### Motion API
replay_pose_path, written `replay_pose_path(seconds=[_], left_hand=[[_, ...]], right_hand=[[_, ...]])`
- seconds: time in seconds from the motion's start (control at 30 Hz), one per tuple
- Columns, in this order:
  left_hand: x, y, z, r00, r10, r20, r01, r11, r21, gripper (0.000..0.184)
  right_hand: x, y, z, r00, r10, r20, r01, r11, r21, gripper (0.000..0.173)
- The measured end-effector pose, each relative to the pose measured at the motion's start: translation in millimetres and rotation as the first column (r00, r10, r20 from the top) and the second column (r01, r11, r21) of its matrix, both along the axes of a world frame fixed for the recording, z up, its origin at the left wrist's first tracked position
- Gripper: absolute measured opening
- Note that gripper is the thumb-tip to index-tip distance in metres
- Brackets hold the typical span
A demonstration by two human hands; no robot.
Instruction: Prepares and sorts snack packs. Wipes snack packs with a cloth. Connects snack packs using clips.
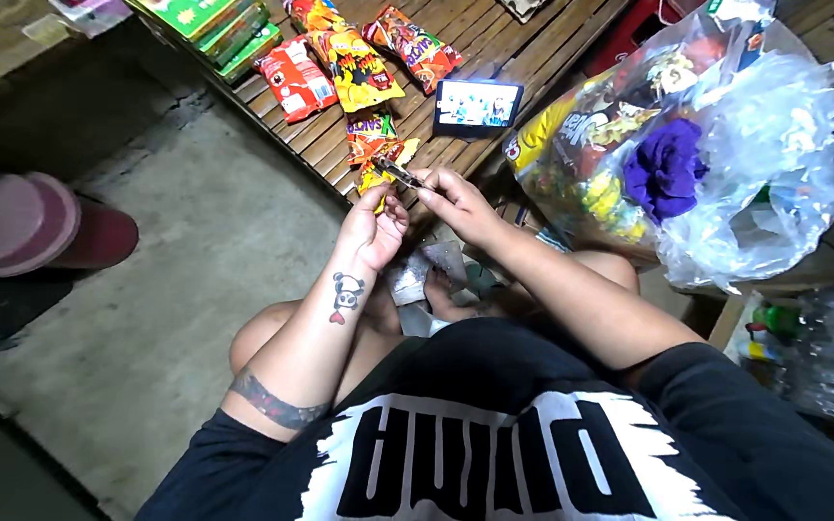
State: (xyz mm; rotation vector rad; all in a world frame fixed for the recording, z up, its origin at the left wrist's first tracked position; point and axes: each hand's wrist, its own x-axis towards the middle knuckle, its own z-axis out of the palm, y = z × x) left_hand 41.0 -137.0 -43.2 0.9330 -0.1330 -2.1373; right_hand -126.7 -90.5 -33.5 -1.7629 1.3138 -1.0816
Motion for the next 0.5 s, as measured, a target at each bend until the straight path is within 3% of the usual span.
replay_pose_path(seconds=[0.1,0.5], left_hand=[[0,3,-2,1.000,-0.028,-0.007,0.028,1.000,0.009,0.016],[-5,10,-6,0.989,-0.147,0.017,0.147,0.989,0.033,0.016]], right_hand=[[-3,-2,-1,0.997,-0.051,0.059,0.046,0.996,0.083,0.027],[-12,-5,-17,0.982,-0.041,0.186,0.020,0.993,0.112,0.023]])
